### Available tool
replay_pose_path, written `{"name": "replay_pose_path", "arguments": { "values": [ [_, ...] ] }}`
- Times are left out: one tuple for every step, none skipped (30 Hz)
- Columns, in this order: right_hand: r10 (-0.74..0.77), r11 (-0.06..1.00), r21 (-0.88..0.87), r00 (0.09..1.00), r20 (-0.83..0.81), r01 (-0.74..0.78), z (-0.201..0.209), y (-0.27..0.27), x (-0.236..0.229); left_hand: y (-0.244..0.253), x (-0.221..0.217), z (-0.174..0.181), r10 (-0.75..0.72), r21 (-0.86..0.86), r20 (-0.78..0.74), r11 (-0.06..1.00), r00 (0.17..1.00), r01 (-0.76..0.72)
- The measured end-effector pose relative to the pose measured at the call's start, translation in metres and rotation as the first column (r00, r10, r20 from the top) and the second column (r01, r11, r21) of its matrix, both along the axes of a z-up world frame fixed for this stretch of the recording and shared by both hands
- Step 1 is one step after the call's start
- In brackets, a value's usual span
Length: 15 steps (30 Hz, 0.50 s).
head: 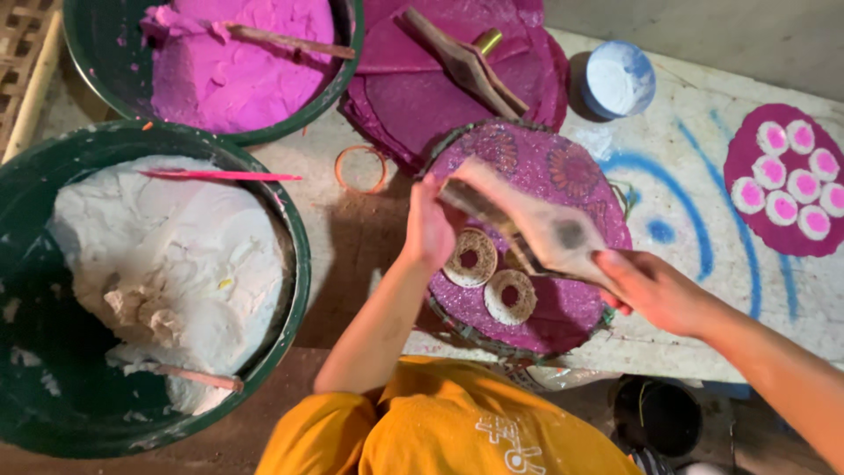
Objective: The person applies white paste rings onto pink circular items using a wooden mold, picking up paste from a bucket and pressing the mold onto the items arranged on a table.
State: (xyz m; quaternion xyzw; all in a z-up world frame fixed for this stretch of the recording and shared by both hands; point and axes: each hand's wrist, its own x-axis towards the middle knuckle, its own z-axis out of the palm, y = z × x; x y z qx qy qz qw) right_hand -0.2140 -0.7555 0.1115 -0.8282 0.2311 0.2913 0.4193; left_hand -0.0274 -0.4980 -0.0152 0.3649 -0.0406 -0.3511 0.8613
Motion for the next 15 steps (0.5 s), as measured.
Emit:
{"name": "replay_pose_path", "arguments": {
  "values": [
    [-0.1, 0.99, 0.105, 0.994, 0.033, 0.096, 0.002, -0.009, -0.008, 0.007, -0.003, 0.003, -0.078, 0.138, 0.207, 0.989, 0.975, 0.05],
    [-0.205, 0.958, 0.216, 0.977, 0.053, 0.189, 0.003, -0.014, -0.021, 0.018, -0.008, 0.008, -0.132, 0.312, 0.445, 0.95, 0.886, -0.015],
    [-0.308, 0.905, 0.327, 0.949, 0.061, 0.273, 0.004, -0.017, -0.031, 0.033, -0.016, 0.014, -0.223, 0.452, 0.638, 0.884, 0.737, -0.124],
    [-0.32, 0.889, 0.378, 0.941, 0.112, 0.257, 0.003, -0.018, -0.04, 0.044, -0.025, 0.021, -0.344, 0.545, 0.764, 0.796, 0.545, -0.262],
    [-0.333, 0.872, 0.427, 0.929, 0.162, 0.238, 0.003, -0.018, -0.048, 0.048, -0.032, 0.028, -0.437, 0.612, 0.745, 0.747, 0.504, -0.258],
    [-0.345, 0.854, 0.475, 0.915, 0.21, 0.214, 0.002, -0.017, -0.053, 0.052, -0.038, 0.033, -0.525, 0.675, 0.715, 0.69, 0.462, -0.26],
    [-0.398, 0.817, 0.522, 0.894, 0.207, 0.243, 0.0, -0.013, -0.056, 0.055, -0.043, 0.037, -0.609, 0.732, 0.674, 0.627, 0.418, -0.266],
    [-0.451, 0.778, 0.568, 0.869, 0.204, 0.27, -0.003, -0.008, -0.059, 0.056, -0.045, 0.039, -0.643, 0.757, 0.648, 0.599, 0.408, -0.26],
    [-0.501, 0.735, 0.612, 0.842, 0.199, 0.293, -0.004, -0.004, -0.062, 0.055, -0.046, 0.04, -0.675, 0.781, 0.622, 0.569, 0.397, -0.255],
    [-0.526, 0.71, 0.64, 0.826, 0.204, 0.295, -0.005, -0.001, -0.064, 0.053, -0.046, 0.04, -0.705, 0.803, 0.595, 0.54, 0.386, -0.251],
    [-0.551, 0.684, 0.667, 0.808, 0.208, 0.295, -0.007, 0.003, -0.067, 0.054, -0.042, 0.04, -0.7, 0.805, 0.589, 0.55, 0.405, -0.22],
    [-0.576, 0.657, 0.693, 0.791, 0.207, 0.297, -0.008, 0.005, -0.07, 0.055, -0.038, 0.039, -0.696, 0.808, 0.579, 0.559, 0.425, -0.186],
    [-0.599, 0.64, 0.704, 0.773, 0.207, 0.307, -0.01, 0.005, -0.072, 0.055, -0.034, 0.038, -0.692, 0.809, 0.569, 0.568, 0.445, -0.152],
    [-0.621, 0.624, 0.715, 0.755, 0.209, 0.315, -0.011, 0.005, -0.072, 0.051, -0.027, 0.038, -0.692, 0.815, 0.563, 0.556, 0.451, -0.163],
    [-0.643, 0.607, 0.726, 0.737, 0.21, 0.323, -0.012, 0.004, -0.072, 0.045, -0.018, 0.036, -0.693, 0.82, 0.558, 0.545, 0.456, -0.175]
  ]
}}
